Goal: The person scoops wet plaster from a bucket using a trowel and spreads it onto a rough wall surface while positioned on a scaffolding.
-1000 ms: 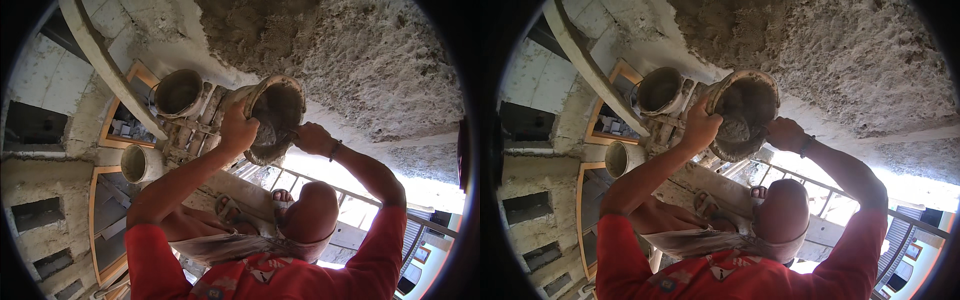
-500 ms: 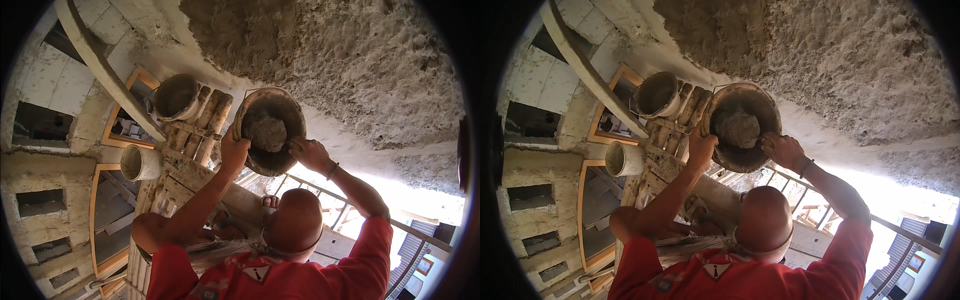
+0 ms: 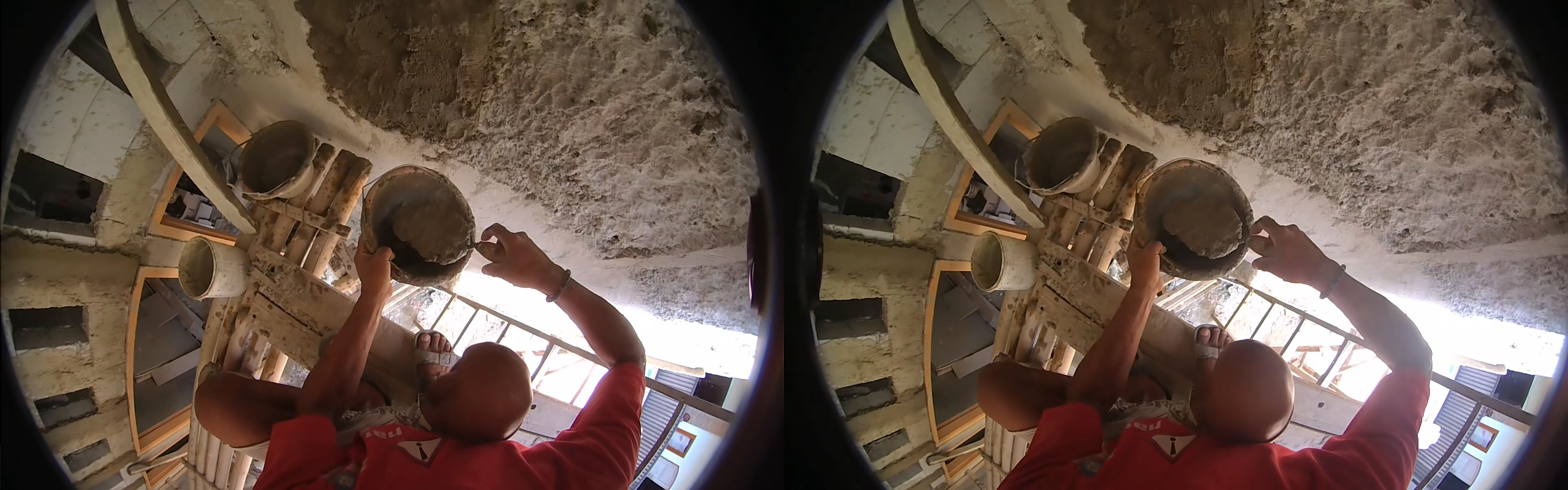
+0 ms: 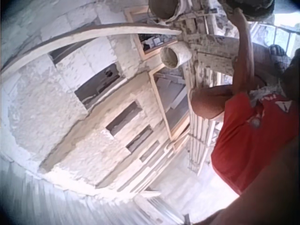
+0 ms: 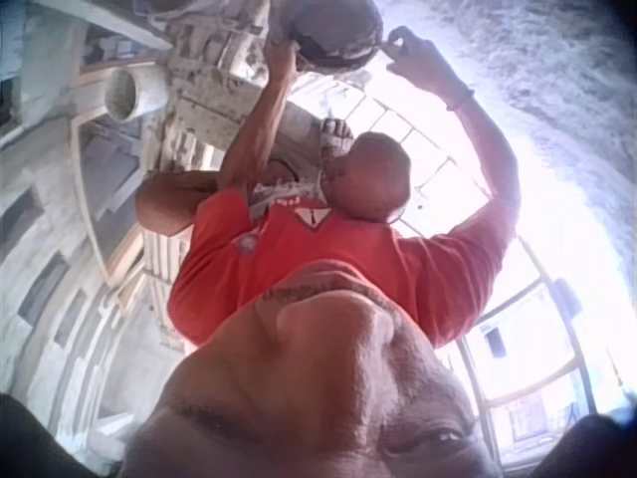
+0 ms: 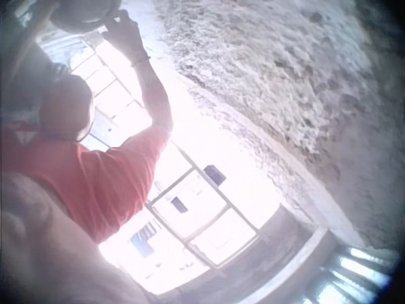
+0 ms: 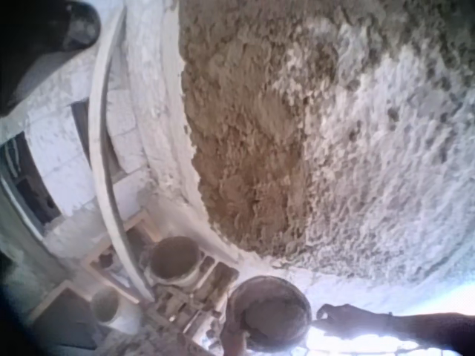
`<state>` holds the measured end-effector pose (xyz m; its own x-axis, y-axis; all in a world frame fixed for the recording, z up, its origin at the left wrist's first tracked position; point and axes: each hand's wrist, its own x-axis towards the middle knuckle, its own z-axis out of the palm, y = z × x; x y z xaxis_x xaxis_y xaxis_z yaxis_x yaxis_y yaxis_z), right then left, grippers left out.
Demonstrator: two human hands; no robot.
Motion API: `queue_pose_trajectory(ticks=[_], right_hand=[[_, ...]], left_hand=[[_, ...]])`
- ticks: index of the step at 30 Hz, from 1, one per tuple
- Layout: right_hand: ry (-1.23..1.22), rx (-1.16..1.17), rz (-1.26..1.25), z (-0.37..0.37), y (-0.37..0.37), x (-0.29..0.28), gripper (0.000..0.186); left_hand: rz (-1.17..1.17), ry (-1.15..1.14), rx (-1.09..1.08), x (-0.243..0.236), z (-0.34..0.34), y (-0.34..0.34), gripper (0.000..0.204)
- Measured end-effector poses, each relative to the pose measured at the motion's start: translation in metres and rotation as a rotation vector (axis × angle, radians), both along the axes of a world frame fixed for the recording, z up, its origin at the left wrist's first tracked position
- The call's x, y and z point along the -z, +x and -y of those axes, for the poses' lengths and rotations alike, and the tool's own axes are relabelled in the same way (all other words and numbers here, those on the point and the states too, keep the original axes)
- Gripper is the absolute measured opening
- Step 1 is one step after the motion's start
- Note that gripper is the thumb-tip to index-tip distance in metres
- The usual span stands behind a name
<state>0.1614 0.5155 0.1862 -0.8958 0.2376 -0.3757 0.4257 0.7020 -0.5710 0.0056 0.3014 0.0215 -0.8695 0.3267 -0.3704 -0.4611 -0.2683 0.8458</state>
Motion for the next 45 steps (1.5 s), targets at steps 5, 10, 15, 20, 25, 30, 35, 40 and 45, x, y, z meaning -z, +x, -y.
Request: queue_pose_trajectory(ticks=[5, 10, 15, 20, 25, 30, 35, 40, 45], right_hand=[[-0.142, -0.113, 0.1, -0.02, -0.015, -0.056, 0.041], [-0.414, -0.019, 0.03, -0.056, -0.022, -0.052, 0.036], [0.126, 0.154, -0.246, -0.158, -0.02, -0.057, 0.036], [0.245, 0.227, -0.271, -0.131, -0.001, -0.128, 0.043], [-0.021, 0.098, 0.023, -0.085, 0.024, -0.04, 0.034], [0.528, -0.21, 0.003, -0.063, 0.022, 0.028, 0.023], [0.504, -0.312, -0.157, -0.11, 0.001, 0.1, 0.019], [0.612, -0.208, -0.108, -0.14, -0.026, 0.108, 0.017], [0.557, -0.006, -0.059, -0.134, -0.045, 0.099, 0.016]], left_hand=[[0.048, -0.008, -0.082, 0.017, -0.006, 0.005, 0.046], [0.041, -0.024, -0.071, 0.029, -0.015, 0.0, 0.044], [0.042, -0.067, -0.001, 0.031, -0.04, 0.001, 0.051], [-0.03, -0.083, -0.007, 0.03, -0.032, -0.007, 0.051], [-0.103, -0.112, 0.048, 0.018, -0.032, -0.001, 0.059], [-0.198, -0.327, 0.154, -0.018, -0.024, 0.009, 0.062], [-0.156, -0.369, 0.076, -0.015, -0.004, 0.016, 0.054], [-0.165, -0.379, 0.097, -0.018, 0.01, 0.027, 0.052], [-0.104, -0.383, 0.032, -0.024, 0.015, 0.034, 0.054]])
